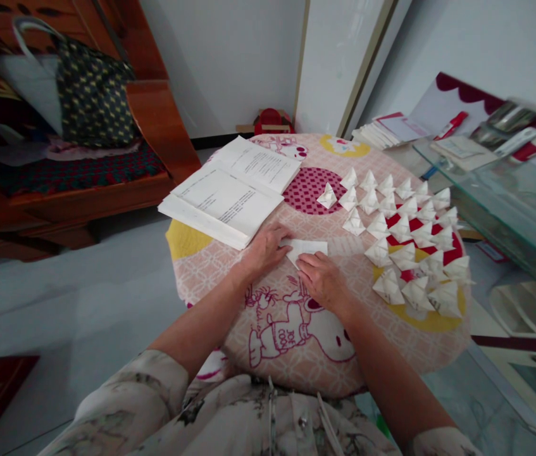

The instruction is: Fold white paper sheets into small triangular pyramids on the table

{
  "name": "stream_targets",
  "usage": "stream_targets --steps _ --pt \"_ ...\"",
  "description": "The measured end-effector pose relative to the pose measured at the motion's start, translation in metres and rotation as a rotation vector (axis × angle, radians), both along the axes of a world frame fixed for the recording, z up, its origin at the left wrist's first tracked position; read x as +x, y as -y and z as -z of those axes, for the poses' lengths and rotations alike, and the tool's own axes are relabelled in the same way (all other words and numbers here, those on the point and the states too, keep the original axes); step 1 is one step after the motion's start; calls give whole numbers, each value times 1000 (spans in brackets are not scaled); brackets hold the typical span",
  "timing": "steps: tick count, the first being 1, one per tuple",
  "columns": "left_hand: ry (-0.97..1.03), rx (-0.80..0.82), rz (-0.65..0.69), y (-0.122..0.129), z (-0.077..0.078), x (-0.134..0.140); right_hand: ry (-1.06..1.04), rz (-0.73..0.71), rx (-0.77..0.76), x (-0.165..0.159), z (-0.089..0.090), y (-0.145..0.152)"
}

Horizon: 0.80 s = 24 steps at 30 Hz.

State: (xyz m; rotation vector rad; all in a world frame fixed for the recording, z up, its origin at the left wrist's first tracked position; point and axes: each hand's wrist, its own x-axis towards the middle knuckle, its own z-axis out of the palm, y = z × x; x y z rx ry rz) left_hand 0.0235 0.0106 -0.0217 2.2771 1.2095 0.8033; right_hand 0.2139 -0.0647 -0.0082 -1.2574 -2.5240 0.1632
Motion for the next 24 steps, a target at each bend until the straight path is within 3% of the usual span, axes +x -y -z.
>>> stream_targets --steps 24 --pt "-52 65 -4 -4 5 -1 207 65 -44 -17 -16 -5"
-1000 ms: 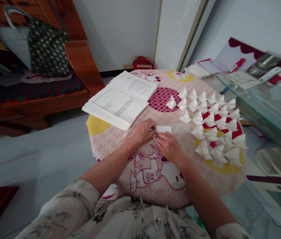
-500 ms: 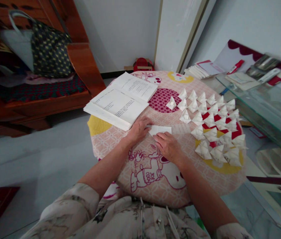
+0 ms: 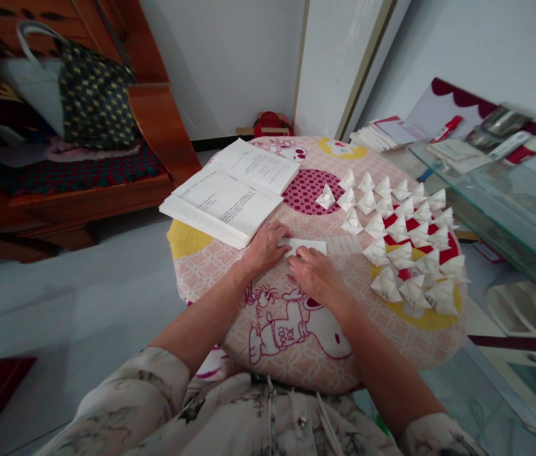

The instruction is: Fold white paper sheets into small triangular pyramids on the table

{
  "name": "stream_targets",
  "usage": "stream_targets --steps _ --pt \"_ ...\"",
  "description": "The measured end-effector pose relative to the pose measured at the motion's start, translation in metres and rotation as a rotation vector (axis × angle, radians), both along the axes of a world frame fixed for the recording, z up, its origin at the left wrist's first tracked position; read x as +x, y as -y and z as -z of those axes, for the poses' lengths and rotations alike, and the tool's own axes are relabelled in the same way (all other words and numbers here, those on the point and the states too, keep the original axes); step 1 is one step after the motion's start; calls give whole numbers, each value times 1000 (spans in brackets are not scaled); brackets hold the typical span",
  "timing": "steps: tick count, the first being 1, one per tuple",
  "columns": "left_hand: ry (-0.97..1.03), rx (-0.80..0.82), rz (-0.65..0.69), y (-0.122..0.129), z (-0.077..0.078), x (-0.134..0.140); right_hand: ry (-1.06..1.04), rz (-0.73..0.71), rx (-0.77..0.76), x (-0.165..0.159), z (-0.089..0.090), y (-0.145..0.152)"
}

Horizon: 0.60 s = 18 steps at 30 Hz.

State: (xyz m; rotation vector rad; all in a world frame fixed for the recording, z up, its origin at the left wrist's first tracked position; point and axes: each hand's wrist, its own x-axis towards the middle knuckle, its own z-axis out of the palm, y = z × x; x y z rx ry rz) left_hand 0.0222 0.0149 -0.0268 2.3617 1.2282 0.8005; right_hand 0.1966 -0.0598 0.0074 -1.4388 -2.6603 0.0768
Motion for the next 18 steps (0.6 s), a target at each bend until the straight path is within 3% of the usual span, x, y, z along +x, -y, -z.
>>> stream_targets --steps 13,18 --pt "5 -54 8 -2 -4 -2 -305 -213 71 31 16 -2" --pt "37 -88 101 -3 -10 -8 -340 -217 88 33 18 -2"
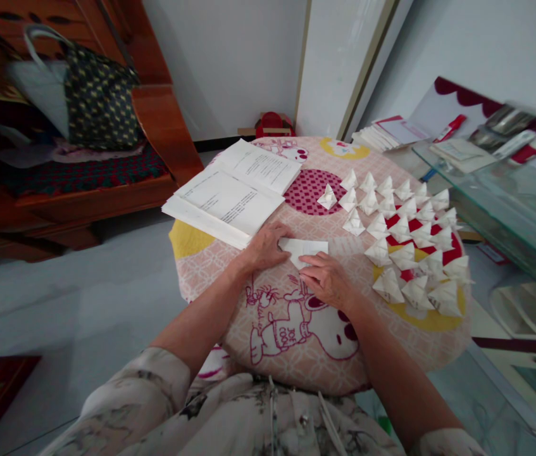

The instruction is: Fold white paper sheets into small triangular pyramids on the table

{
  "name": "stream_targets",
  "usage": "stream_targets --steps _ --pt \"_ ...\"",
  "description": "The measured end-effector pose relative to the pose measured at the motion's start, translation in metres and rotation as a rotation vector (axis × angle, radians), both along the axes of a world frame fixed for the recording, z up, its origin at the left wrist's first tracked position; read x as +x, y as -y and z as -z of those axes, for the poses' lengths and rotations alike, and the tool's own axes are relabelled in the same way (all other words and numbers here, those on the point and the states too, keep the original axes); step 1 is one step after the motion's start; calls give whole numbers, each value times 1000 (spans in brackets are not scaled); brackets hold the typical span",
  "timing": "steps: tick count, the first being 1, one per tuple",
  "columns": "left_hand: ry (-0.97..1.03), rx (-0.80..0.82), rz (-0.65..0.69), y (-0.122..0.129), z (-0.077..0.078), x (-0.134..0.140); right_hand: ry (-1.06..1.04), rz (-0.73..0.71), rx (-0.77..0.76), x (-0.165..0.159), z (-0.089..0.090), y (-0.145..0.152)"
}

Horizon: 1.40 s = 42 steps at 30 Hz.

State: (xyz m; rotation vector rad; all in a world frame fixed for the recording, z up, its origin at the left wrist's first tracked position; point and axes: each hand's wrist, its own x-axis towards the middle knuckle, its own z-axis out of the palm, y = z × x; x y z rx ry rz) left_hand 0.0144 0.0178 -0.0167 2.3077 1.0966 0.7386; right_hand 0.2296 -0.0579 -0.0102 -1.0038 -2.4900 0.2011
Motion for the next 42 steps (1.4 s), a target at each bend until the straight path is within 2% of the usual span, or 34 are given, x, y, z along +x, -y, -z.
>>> stream_targets --steps 7,11,12,17,21,24,28,32,37,42 --pt "72 -21 25 -10 6 -6 -1 25 -50 1 1 3" --pt "159 146 -117 2 5 0 22 32 -60 -1 -3 4" --pt "168 190 -118 8 3 3 26 31 -65 -1 -4 4" --pt "-2 144 76 39 -2 14 47 22 -90 -3 -9 4" --pt "-28 136 104 44 3 12 70 13 -85 0 -10 7" --pt "-10 139 111 42 5 8 -13 13 -88 8 -5 10" --pt "-16 150 112 44 6 6 -131 120 -54 22 4 14" --pt "-42 151 127 48 6 6 -31 169 -8 23 5 17" --pt "-47 146 165 48 3 4 123 141 30 11 1 17" --pt "-37 116 204 50 1 1 165 113 11 12 3 16"
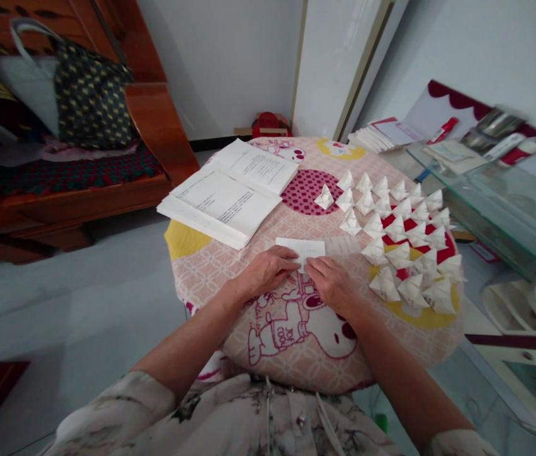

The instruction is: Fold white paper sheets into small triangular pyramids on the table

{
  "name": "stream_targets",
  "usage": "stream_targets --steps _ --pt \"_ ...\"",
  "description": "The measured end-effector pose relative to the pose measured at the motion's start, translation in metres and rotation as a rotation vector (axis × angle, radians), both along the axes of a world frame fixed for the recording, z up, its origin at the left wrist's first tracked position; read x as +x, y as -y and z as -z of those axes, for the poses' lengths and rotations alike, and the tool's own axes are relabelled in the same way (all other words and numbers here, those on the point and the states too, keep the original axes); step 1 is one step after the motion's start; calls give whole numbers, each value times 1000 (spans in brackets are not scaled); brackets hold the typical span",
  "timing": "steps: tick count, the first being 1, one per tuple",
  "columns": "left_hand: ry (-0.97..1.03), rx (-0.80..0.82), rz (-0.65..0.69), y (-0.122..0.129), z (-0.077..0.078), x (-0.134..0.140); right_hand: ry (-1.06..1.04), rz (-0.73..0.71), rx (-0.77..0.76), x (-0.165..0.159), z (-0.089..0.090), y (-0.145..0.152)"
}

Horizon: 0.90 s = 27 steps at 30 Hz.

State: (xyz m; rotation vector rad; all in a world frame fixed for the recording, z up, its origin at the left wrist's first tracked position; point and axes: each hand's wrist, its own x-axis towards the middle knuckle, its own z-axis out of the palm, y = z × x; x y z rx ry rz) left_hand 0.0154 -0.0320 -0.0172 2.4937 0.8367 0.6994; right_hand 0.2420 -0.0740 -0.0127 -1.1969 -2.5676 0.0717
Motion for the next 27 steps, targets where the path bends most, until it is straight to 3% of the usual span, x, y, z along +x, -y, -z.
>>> stream_targets --steps 10,16,27 --pt "30 -53 49 1 -5 -2 -346 96 -167 18 -8 -31" --pt "25 -31 76 2 -5 -3 -306 50 -251 13 -19 -53" --pt "11 -31 110 3 -12 -1 -222 155 -162 -7 -9 -59"
